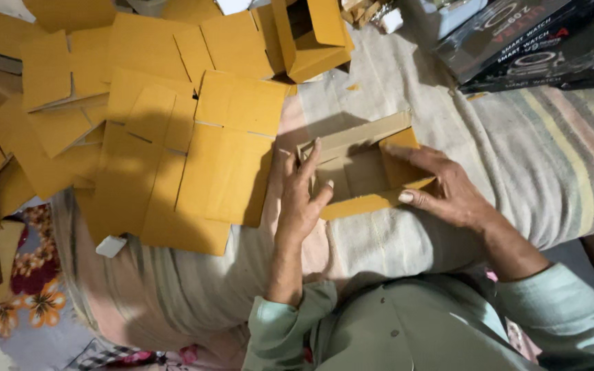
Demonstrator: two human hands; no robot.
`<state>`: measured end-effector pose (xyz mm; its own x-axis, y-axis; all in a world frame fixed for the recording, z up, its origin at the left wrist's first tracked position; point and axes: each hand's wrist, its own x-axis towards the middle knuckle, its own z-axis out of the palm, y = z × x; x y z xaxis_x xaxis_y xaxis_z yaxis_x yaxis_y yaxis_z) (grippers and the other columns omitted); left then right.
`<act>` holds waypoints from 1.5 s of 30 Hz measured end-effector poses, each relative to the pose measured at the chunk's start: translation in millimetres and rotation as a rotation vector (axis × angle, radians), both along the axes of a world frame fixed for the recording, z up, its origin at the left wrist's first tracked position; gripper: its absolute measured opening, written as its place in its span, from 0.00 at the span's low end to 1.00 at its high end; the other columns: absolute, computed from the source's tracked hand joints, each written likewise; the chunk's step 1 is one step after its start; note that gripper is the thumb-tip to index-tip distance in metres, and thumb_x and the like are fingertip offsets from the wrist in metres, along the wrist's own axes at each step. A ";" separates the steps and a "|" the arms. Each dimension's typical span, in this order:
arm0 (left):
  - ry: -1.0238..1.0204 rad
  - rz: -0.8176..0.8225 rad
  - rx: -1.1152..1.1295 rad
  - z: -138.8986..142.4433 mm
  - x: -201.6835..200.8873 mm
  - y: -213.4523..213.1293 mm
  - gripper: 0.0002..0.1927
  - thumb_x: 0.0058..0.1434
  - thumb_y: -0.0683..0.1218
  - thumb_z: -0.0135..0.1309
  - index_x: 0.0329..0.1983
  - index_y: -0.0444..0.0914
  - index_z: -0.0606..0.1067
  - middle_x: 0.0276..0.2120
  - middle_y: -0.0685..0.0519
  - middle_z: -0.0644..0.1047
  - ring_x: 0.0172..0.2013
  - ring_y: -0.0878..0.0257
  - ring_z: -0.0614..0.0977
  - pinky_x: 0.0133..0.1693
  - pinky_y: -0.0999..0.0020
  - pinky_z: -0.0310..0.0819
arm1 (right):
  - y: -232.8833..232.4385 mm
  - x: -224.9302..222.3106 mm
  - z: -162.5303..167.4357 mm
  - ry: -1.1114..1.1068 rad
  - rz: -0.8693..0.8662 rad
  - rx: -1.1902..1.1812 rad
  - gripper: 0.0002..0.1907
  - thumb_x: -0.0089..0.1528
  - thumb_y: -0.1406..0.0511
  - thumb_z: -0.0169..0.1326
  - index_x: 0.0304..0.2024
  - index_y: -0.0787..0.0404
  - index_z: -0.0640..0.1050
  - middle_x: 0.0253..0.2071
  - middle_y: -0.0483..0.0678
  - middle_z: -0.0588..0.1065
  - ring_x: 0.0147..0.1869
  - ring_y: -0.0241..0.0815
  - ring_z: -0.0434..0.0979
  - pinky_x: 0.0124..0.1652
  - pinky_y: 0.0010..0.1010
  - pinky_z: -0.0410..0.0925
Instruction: The person sits on a bed and folds flat yellow cardboard boxes into open boxes one at a time, pressing the flaps and creases by hand, then sets each finished box on the pile of folded boxes beside them.
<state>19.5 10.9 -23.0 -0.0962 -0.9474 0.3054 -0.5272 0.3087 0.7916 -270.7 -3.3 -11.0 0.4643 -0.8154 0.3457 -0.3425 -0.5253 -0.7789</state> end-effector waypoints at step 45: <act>0.332 0.165 -0.278 -57.6 -26.7 43.6 0.38 0.79 0.65 0.27 0.80 0.36 0.49 0.81 0.41 0.46 0.80 0.46 0.50 0.77 0.51 0.44 | -30.0 180.6 -2.1 0.943 -0.011 -0.255 0.42 0.69 0.42 0.30 0.73 0.66 0.55 0.77 0.61 0.48 0.81 0.59 0.38 0.71 0.53 0.35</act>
<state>-7.3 54.5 -80.6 0.1947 -0.8197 0.5387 -0.3194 0.4663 0.8250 -90.2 -33.3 -13.1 0.6336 -0.7736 0.0034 -0.7727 -0.6331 -0.0461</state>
